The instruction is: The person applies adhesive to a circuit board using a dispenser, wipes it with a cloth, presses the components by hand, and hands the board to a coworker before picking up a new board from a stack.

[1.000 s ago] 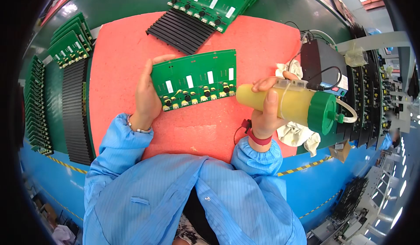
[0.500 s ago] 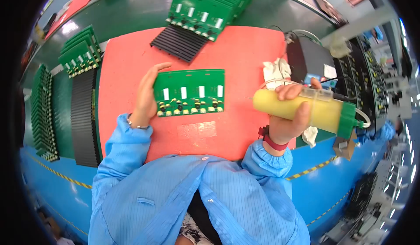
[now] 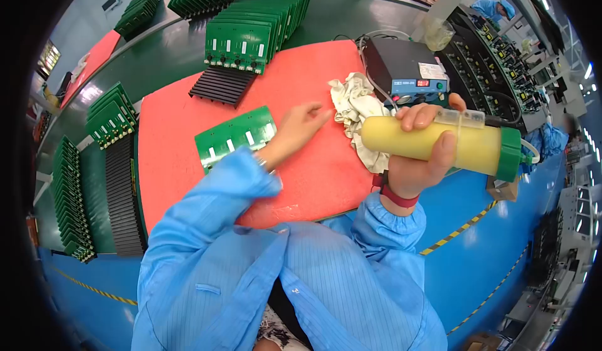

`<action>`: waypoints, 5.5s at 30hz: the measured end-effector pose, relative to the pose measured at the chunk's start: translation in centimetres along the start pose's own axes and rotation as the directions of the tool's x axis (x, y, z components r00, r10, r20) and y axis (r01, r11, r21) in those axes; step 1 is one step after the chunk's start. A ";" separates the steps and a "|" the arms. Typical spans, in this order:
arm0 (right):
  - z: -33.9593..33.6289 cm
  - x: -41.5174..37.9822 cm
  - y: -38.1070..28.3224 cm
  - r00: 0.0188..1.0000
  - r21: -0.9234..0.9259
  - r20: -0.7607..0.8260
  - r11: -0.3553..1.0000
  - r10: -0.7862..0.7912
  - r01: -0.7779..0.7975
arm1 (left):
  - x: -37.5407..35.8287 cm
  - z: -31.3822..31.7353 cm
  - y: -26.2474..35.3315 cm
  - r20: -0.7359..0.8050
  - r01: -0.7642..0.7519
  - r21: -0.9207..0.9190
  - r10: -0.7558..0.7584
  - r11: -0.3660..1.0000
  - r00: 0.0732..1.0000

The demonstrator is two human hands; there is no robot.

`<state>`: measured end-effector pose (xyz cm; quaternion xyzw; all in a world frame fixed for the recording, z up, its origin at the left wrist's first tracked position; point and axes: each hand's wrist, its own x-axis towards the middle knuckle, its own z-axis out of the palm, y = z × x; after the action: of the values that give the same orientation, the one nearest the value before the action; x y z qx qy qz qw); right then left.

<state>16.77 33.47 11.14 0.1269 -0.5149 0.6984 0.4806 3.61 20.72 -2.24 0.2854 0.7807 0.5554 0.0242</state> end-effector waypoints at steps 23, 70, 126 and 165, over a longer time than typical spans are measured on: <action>6.1 -5.1 5.0 0.921 0.131 0.252 0.932 0.298 -0.338 | -11.6 -6.3 0.9 0.041 0.110 -0.863 -0.149 0.492 0.988; 15.8 -9.2 16.9 0.722 -0.107 0.285 0.769 0.631 -0.630 | -15.4 -13.3 -3.2 0.326 -0.422 0.215 0.342 0.881 0.881; 11.1 -5.9 9.7 0.715 0.296 0.452 0.666 0.533 -0.685 | -15.8 -13.6 -1.7 0.344 0.445 -0.764 -0.288 0.467 0.893; 16.0 -9.2 17.4 0.721 -0.078 0.301 0.769 0.625 -0.635 | -16.1 -11.7 -3.1 0.189 -0.080 -0.046 0.087 0.996 0.978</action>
<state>2.37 14.85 1.58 0.0596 -0.5850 0.7989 0.1261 11.67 2.46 -4.98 0.3695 0.7514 0.5407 0.0809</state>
